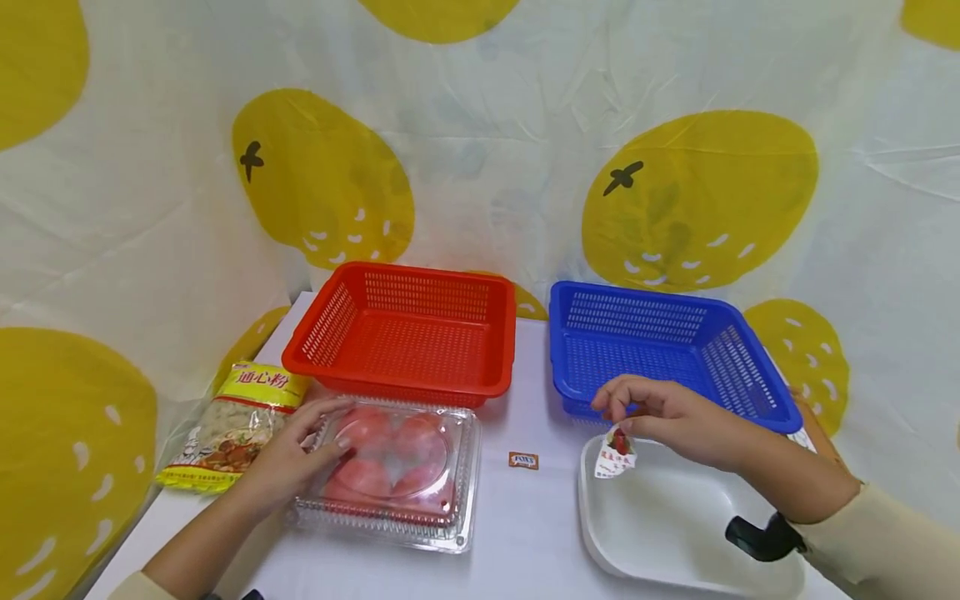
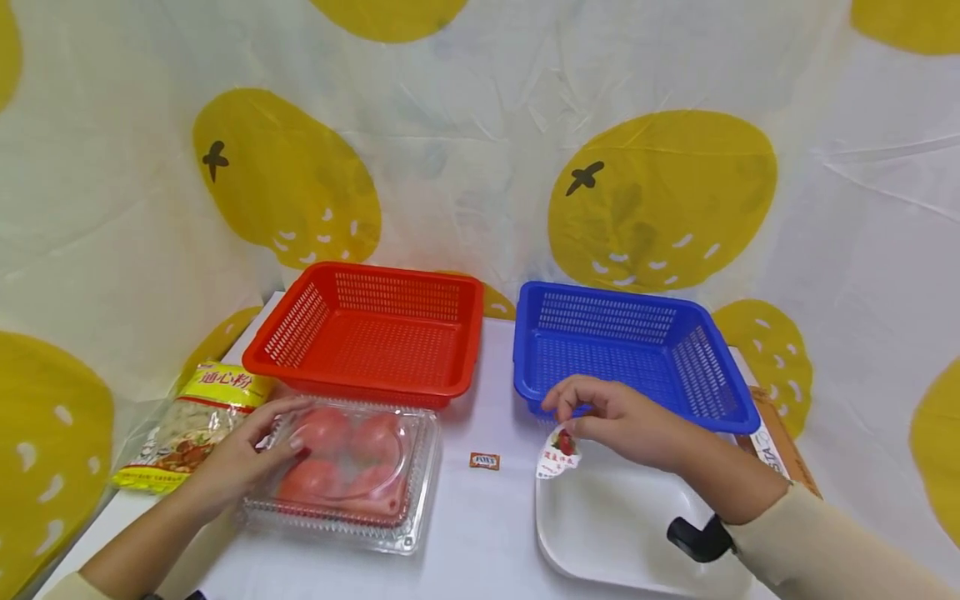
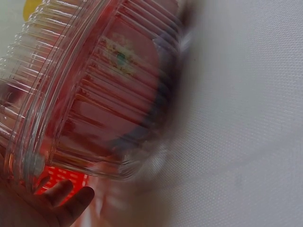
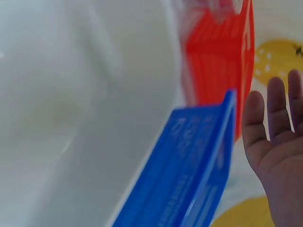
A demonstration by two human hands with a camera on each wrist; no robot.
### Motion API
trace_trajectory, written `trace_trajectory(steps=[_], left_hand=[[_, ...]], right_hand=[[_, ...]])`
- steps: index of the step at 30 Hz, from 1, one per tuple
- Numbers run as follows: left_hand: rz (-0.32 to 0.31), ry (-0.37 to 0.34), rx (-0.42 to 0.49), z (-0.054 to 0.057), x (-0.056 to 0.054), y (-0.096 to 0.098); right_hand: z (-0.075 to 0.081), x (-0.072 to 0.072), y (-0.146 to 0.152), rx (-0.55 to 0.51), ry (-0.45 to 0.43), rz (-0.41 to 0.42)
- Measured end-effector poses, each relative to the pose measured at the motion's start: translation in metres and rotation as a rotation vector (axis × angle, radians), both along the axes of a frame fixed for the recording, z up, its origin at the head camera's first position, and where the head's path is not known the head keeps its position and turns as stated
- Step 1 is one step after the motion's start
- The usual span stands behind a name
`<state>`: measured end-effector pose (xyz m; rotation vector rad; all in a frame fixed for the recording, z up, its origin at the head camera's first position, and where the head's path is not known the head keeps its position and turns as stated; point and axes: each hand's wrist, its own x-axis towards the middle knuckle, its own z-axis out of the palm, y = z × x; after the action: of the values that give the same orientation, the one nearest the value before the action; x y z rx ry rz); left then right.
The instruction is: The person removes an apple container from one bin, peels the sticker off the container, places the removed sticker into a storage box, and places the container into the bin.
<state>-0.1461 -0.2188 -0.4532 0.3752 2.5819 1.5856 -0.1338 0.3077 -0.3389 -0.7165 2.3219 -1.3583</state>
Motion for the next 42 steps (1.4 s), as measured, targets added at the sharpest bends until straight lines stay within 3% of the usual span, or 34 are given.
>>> trace_trajectory(steps=[5,11,16,21,25,29,34,38,42], left_hand=[[0.012,-0.011,-0.012,0.001,0.001,-0.001],[0.016,-0.021,-0.022,-0.003,0.001,-0.002],[0.011,-0.03,-0.021,-0.005,0.0,-0.001],[0.012,-0.052,-0.016,0.001,0.001,0.0],[0.011,-0.063,-0.009,0.003,0.002,0.0],[0.003,-0.046,-0.002,0.002,0.001,0.001],[-0.038,-0.02,-0.04,0.005,-0.001,0.0],[-0.111,0.028,-0.175,0.021,-0.002,-0.008],[-0.128,0.06,-0.24,0.043,-0.005,-0.022]], right_hand=[[-0.016,0.004,0.037,0.03,-0.06,0.067],[-0.052,0.008,0.074,0.025,-0.191,0.144],[-0.084,0.015,0.088,0.075,-0.274,0.157],[-0.1,0.018,0.089,0.124,-0.284,0.159],[-0.102,0.016,0.09,0.168,-0.244,0.181],[-0.1,0.017,0.092,0.3,-0.128,0.208],[-0.083,0.019,0.089,0.478,-0.047,0.2],[-0.063,0.017,0.075,0.549,-0.017,0.207],[-0.046,0.015,0.05,0.42,0.035,0.232]])
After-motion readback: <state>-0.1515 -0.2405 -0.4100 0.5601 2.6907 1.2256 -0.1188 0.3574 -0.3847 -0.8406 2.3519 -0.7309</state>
